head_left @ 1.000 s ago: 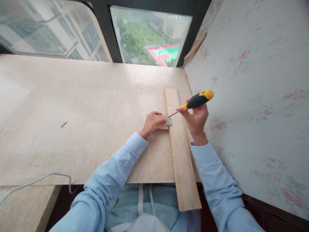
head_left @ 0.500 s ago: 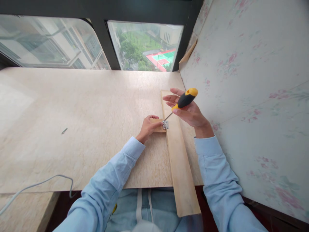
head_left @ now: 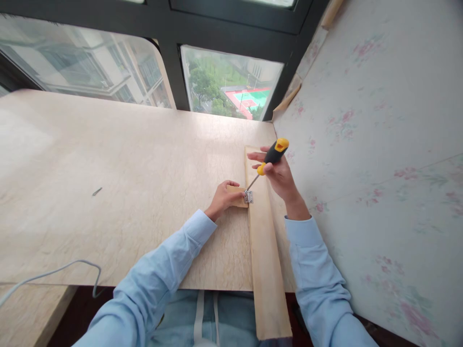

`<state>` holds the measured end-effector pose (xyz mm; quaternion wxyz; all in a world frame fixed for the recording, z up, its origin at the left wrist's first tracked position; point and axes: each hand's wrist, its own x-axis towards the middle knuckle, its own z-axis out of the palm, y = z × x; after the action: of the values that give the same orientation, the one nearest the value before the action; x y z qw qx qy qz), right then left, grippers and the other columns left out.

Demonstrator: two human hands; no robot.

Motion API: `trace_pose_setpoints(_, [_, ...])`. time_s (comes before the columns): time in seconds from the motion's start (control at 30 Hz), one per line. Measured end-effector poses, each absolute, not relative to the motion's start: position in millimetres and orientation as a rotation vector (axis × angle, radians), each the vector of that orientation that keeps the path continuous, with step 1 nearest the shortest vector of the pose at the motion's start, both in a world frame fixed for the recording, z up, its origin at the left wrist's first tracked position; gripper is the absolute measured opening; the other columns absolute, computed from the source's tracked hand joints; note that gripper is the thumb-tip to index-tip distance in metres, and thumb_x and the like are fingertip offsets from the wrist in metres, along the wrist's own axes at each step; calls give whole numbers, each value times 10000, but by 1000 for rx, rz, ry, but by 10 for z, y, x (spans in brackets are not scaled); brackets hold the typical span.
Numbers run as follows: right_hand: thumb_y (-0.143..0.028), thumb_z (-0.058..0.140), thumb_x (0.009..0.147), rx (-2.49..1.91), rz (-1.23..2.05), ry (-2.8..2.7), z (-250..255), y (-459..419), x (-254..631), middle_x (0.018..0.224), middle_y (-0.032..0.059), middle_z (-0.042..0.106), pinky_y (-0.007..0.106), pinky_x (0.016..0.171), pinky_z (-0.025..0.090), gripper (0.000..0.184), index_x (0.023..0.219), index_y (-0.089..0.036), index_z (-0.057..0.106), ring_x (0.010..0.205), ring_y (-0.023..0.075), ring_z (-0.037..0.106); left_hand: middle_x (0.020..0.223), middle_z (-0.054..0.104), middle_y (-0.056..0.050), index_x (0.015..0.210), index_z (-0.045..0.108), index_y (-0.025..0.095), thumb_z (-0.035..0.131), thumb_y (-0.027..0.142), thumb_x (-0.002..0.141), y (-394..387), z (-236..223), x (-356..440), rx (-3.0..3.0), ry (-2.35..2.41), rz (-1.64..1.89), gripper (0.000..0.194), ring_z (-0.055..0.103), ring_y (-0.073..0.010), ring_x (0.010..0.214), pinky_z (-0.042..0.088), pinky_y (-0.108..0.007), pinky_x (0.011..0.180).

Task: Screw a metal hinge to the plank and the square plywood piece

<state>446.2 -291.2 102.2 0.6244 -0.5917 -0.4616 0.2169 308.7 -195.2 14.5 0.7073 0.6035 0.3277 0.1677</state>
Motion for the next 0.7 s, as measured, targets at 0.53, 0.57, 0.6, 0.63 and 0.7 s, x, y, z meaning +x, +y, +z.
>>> trace_pose_setpoints(0.53, [-485,841,574,-1745,41,-1023,1144,-2982,4417,763,-16,622,376,746,555,522,885,-238,504,768,203,634,783,629,-45,940,591,129,814,291,563,-1943,164,3077,1340,747,369,468,579,-134,656,435,-222,553])
trace_pose_setpoints(0.57, [-494,825,600,-1768,23,-1042,1145,-2975,4388,781,-11,616,381,768,549,521,917,-243,497,794,208,629,783,630,-49,939,590,127,817,300,562,-1945,173,3074,1340,745,367,473,579,-137,655,437,-225,551])
trace_pose_setpoints(0.6, [-499,794,649,-1765,51,-1077,1148,-2973,4363,835,3,623,391,809,540,516,982,-249,489,847,214,630,783,630,-52,937,588,126,822,309,559,-1947,180,3071,1335,743,368,480,580,-139,653,439,-227,550])
trace_pose_setpoints(0.63, [-496,752,709,-1732,117,-1120,1154,-2976,4342,923,23,631,401,867,524,518,1070,-257,468,927,220,628,784,631,-52,938,586,127,826,316,555,-1948,183,3070,1327,741,370,490,582,-141,652,442,-230,550])
trace_pose_setpoints(0.7, [-475,667,807,-1601,310,-1203,1178,-2997,4319,1145,58,605,421,990,463,565,1248,-288,367,1128,219,579,784,633,-52,943,582,128,835,326,544,-1947,182,3069,1309,734,376,513,589,-144,651,448,-234,554])
